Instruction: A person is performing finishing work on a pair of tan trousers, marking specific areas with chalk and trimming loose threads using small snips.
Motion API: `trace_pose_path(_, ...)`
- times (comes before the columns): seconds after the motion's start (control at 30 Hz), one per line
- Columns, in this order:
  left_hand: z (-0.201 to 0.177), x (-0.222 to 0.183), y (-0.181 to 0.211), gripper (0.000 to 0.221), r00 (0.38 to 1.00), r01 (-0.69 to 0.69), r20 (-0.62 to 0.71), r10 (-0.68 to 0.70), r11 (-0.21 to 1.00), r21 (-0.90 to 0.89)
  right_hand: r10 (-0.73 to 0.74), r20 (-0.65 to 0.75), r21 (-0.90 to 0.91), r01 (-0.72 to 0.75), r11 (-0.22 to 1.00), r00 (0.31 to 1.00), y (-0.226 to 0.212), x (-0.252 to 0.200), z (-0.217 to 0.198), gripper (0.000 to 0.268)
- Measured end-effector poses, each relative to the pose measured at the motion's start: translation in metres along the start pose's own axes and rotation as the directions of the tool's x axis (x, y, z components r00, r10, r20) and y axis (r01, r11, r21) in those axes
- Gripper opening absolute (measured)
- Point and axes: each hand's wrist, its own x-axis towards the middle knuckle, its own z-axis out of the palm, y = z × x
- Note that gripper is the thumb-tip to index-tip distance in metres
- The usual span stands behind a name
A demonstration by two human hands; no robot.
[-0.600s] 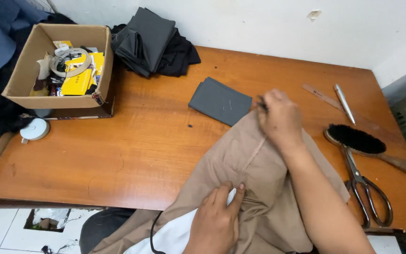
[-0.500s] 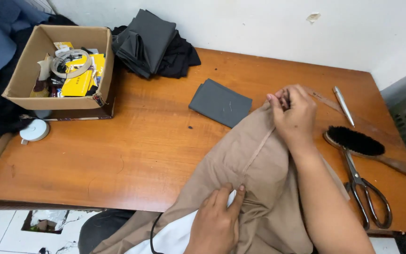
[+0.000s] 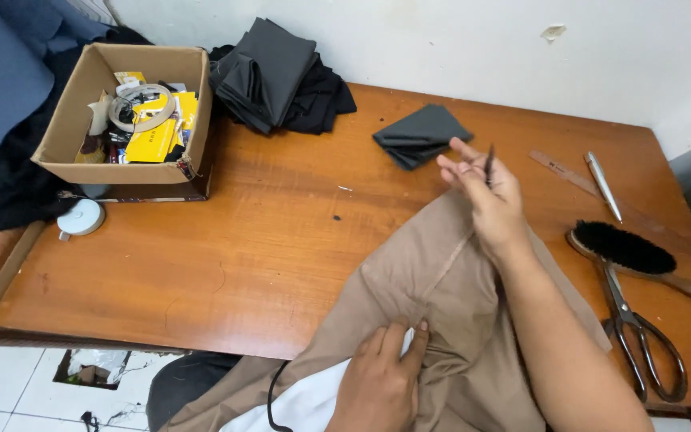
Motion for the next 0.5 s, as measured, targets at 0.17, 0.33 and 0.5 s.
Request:
trace_pose_path(0.17,-0.005,0.002,0.002,0.051,1.000,0.006,-0.003,-0.006,1.000,0.008,0.260,0.239,-0.055,-0.254,0.966,0.936,-0.020,-0.004,-0.020,0.014)
trace_pose_path(0.33,-0.004,0.000,0.000,0.049,1.000,0.000,-0.022,0.000,1.000,0.008,-0.214,-0.195,-0.461,0.103,0.881,0.957,0.005,0.016,-0.059,0.028)
trace_pose_path(0.5,-0.006,0.005,0.002,0.046,0.997,0.014,-0.072,-0.014,1.000,-0.005,-0.142,-0.340,-0.518,-0.060,0.853,0.930,0.008,0.023,-0.093,0.035)
